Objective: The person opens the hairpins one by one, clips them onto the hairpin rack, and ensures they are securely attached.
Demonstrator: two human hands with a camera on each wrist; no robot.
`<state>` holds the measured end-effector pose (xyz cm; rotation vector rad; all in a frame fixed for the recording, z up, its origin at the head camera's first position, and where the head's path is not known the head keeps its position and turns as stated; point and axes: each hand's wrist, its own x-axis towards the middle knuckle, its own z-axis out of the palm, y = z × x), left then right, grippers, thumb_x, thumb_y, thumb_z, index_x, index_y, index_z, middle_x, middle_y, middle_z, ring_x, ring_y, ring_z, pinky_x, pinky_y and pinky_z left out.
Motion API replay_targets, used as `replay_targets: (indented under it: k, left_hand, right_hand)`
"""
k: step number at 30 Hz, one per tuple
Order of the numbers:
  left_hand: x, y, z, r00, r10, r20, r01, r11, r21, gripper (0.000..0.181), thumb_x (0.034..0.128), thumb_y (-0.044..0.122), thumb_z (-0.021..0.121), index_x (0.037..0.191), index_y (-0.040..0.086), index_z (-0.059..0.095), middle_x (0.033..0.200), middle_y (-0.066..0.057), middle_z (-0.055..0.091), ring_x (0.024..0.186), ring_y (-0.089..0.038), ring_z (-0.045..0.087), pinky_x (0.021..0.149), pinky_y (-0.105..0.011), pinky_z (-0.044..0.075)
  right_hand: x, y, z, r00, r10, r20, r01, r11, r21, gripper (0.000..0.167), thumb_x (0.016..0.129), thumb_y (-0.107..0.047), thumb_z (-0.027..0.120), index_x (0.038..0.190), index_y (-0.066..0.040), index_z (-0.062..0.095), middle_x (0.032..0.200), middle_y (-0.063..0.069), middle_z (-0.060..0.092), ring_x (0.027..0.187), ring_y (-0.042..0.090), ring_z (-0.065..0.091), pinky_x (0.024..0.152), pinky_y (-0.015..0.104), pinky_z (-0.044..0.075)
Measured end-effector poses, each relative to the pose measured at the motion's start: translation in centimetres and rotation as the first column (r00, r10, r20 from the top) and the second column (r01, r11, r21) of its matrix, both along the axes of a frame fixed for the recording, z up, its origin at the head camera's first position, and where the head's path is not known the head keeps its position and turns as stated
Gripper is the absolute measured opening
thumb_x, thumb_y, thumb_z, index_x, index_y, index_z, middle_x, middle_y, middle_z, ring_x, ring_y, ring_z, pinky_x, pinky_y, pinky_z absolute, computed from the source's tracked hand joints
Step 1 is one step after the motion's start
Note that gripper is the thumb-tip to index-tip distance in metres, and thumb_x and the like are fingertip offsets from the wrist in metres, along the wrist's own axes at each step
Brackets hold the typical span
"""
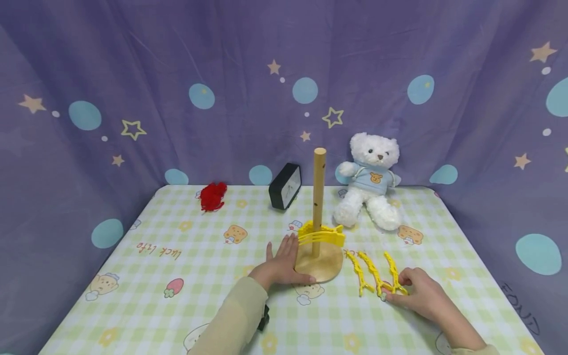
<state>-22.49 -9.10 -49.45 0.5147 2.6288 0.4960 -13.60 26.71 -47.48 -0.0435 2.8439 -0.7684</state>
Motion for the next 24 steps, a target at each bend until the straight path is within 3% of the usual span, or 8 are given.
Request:
replay_targets:
  k: [9, 16, 20, 24]
  left_hand:
    - [0.2, 0.0, 0.2, 1.0, 0.0, 0.0, 0.0, 1.0, 0.005, 0.13, 0.0707, 0.081, 0.06, 0.157, 0.01, -0.006, 0.162, -0.005, -0.015, 0.147, -0.02, -0.017, 0.108, -0.058, -0.02]
    - [0.5, 0.0, 1.0, 1.0, -0.006, 0.001, 0.006, 1.0, -0.007, 0.128, 0.0726, 0.08, 0.06, 0.157, 0.008, -0.005, 0.163, -0.006, -0.014, 0.148, -0.021, -0.016, 0.109, -0.058, -0.018]
    - [0.8, 0.1, 1.7, 1.0, -0.01, 0.012, 0.01, 1.0, -0.006, 0.126, 0.0749, 0.077, 0.061, 0.156, 0.006, -0.003, 0.163, -0.008, -0.012, 0.148, -0.023, -0.013, 0.11, -0.058, -0.016]
    - [0.7, 0.0, 1.5, 1.0, -0.006, 0.009, 0.006, 1.0, 0.004, 0.126, 0.0744, 0.077, 0.061, 0.156, 0.006, -0.002, 0.163, -0.008, -0.011, 0.148, -0.023, -0.012, 0.111, -0.059, -0.015]
  right_hand:
    - [0.0, -0.1, 0.0, 0.999, 0.008, -0.043, -0.007, 0.999, 0.04, 0.051, 0.076, -0.056, 0.077, 0.087, -0.01, 0.057, 0.091, 0.003, 0.053, 0.081, 0.018, 0.049, 0.074, 0.041, 0.046]
    - [-0.1, 0.2, 0.4, 0.996, -0.07, -0.057, 0.066, 0.996, -0.06, 0.044, 0.08, -0.045, 0.078, 0.094, -0.007, 0.061, 0.082, 0.003, 0.054, 0.068, 0.017, 0.047, 0.058, 0.032, 0.039]
    - [-0.2, 0.1, 1.2, 0.985, -0.12, -0.122, 0.11, 0.99, -0.091, 0.043, 0.083, -0.042, 0.076, 0.104, -0.008, 0.061, 0.088, 0.004, 0.06, 0.074, 0.016, 0.052, 0.061, 0.032, 0.042]
    - [-0.4, -0.2, 1.9, 0.958, -0.156, -0.24, 0.116, 0.978, -0.17, 0.038, 0.087, -0.036, 0.074, 0.11, -0.008, 0.061, 0.096, 0.007, 0.063, 0.084, 0.019, 0.057, 0.065, 0.032, 0.046]
